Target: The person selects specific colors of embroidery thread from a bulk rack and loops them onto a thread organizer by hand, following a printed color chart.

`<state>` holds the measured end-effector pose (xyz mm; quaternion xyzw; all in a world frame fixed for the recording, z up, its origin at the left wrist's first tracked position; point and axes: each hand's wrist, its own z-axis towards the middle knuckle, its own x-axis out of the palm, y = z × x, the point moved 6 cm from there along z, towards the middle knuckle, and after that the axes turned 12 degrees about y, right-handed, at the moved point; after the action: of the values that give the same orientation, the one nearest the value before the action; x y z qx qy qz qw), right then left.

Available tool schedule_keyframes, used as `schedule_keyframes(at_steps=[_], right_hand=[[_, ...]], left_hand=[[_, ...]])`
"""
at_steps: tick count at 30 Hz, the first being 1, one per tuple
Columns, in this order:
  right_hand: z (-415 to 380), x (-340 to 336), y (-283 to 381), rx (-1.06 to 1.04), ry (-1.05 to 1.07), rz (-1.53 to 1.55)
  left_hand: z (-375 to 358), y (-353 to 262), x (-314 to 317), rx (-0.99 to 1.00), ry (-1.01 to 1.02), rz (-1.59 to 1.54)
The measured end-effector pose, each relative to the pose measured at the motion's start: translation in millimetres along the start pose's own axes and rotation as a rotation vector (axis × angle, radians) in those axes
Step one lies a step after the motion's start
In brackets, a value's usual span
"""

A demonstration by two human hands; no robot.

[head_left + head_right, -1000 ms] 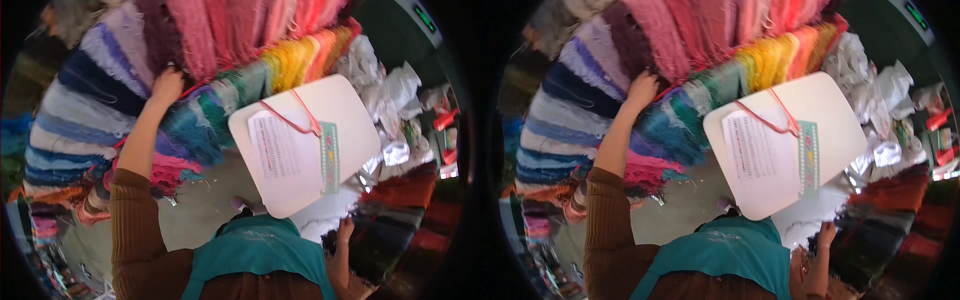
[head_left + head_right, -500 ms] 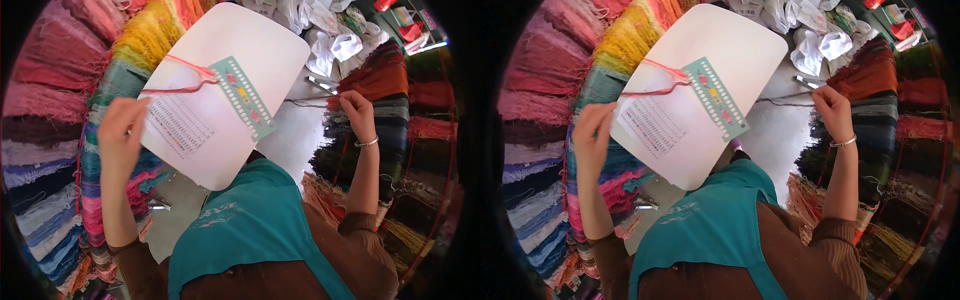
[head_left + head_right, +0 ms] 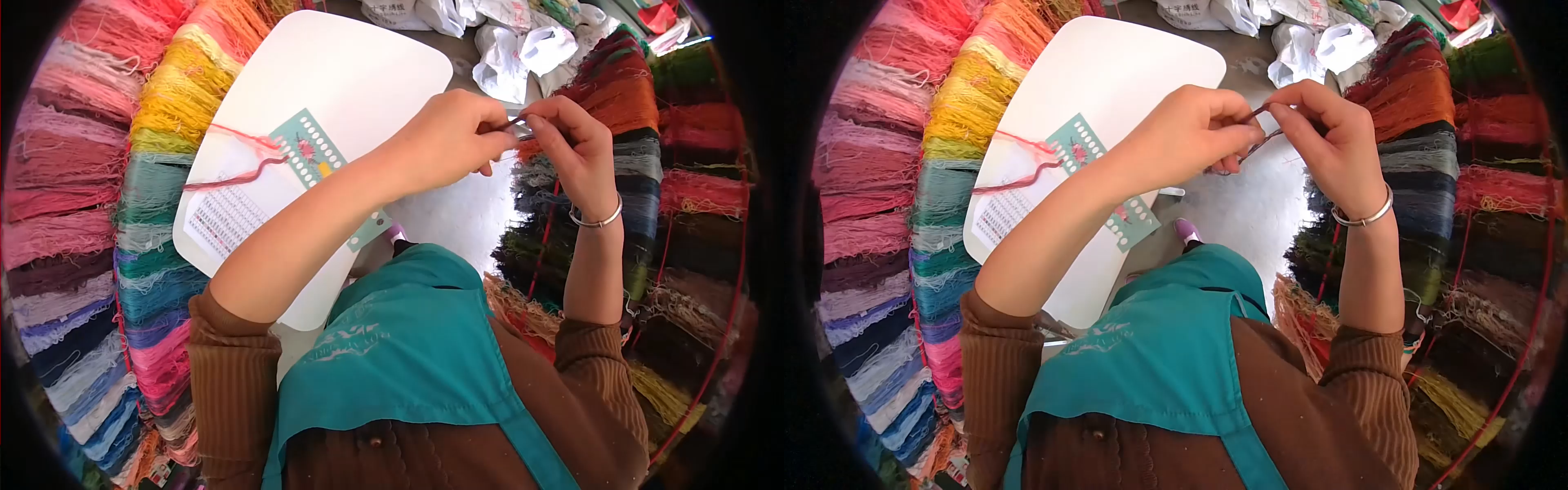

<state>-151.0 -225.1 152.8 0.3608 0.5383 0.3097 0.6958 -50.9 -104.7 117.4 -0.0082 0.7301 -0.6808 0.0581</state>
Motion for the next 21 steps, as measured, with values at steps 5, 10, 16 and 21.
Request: schedule_keyframes(at_steps=[5, 10, 16, 21], right_hand=[[-13.6, 0.4, -40.5, 0.131, 0.076, 0.236], [-0.4, 3.1, -55.7, 0.08, 0.098, 0.29], [33.5, 15.9, -31.2, -0.279, 0.28, 0.018], [51.4, 67.3, -35.9, -0.159, 0.503, 0.601]], left_hand=[[11.8, -5.6, -0.8, -0.056, -0.024, 0.034], [13.2, -12.1, -3.7, 0.01, -0.135, 0.295], [0.2, -7.8, -13.4, -0.066, -0.187, 0.783], [-11.7, -6.4, -25.3, -0.152, -0.255, 0.82]])
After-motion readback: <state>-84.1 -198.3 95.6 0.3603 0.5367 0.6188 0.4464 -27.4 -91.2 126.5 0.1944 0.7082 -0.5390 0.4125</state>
